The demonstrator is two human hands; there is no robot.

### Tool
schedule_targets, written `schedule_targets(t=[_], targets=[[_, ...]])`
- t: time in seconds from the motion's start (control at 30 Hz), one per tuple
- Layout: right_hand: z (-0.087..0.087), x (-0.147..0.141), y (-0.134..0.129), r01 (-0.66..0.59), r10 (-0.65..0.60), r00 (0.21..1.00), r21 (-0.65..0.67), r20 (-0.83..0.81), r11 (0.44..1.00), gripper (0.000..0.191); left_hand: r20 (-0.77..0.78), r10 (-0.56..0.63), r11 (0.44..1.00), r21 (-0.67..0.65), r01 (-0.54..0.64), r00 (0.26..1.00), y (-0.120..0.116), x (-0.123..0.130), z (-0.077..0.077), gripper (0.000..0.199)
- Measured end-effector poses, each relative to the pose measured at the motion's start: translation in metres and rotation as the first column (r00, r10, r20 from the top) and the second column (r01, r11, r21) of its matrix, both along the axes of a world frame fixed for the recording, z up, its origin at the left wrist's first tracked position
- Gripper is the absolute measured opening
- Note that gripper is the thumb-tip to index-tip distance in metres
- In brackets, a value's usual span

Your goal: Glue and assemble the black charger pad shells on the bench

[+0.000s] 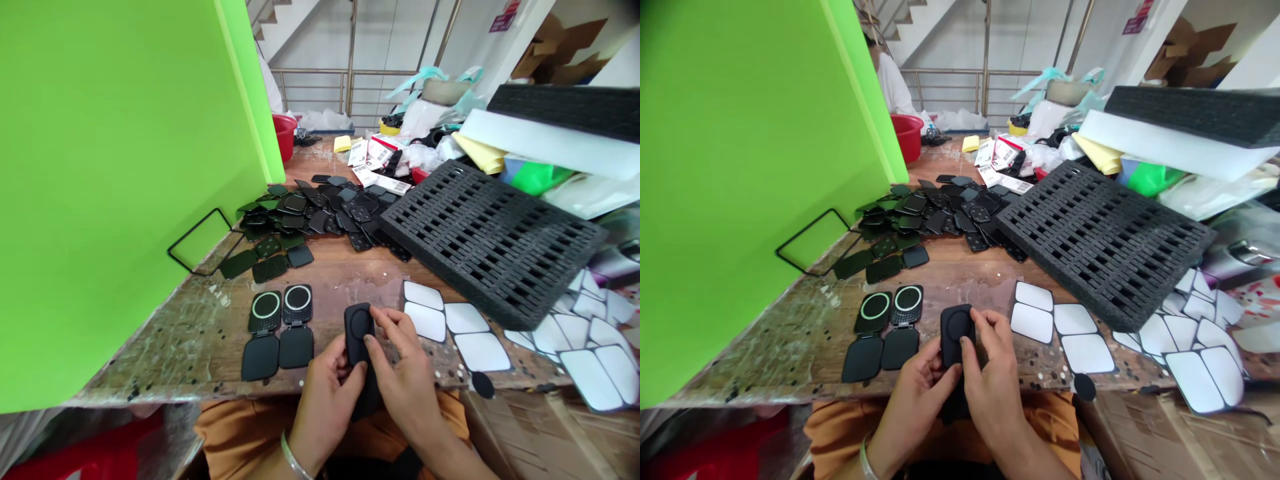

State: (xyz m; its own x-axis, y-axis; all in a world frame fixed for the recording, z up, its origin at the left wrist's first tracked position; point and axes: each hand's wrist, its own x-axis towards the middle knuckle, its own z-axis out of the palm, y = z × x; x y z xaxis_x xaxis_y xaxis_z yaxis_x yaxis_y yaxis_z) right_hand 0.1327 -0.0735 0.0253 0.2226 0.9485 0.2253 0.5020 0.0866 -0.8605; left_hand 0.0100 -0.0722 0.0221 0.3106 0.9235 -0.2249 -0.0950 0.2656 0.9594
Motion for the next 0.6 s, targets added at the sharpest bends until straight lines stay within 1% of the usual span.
schedule_targets(t=[0.1, 0.17, 0.3, 0.43, 0.53, 0.6], targets=[[0.002, -0.002, -0.001, -0.016, 0.016, 1.000, -0.029, -0.003, 0.999, 0.037, -0.021, 0.004, 0.999, 0.040, -0.003, 1.000, -0.001, -0.001, -0.004, 0.043], [0.005, 0.000, 0.001, -0.023, 0.021, 0.999, -0.067, -0.033, 0.998, 0.036, -0.010, -0.009, 0.999, 0.050, 0.009, 1.000, -0.002, -0.002, -0.004, 0.044], [0.009, 0.009, 0.010, -0.023, 0.000, 0.992, -0.177, -0.129, 0.984, 0.029, 0.044, -0.040, 0.999, 0.032, 0.038, 0.998, -0.002, -0.003, -0.001, 0.044], [0.010, 0.020, 0.019, -0.041, -0.032, 0.968, -0.286, -0.248, 0.957, 0.029, 0.028, -0.049, 0.999, -0.010, 0.050, 0.998, -0.003, -0.004, 0.002, 0.042], [0.011, 0.027, 0.025, -0.090, -0.007, 0.951, -0.297, -0.309, 0.950, 0.026, -0.005, -0.056, 0.998, -0.031, 0.056, 0.998, -0.004, -0.005, 0.001, 0.040], [0.012, 0.031, 0.026, -0.133, 0.042, 0.955, -0.296, -0.295, 0.946, 0.022, -0.041, -0.045, 0.998, -0.035, 0.044, 0.998, -0.004, -0.007, -0.001, 0.038]])
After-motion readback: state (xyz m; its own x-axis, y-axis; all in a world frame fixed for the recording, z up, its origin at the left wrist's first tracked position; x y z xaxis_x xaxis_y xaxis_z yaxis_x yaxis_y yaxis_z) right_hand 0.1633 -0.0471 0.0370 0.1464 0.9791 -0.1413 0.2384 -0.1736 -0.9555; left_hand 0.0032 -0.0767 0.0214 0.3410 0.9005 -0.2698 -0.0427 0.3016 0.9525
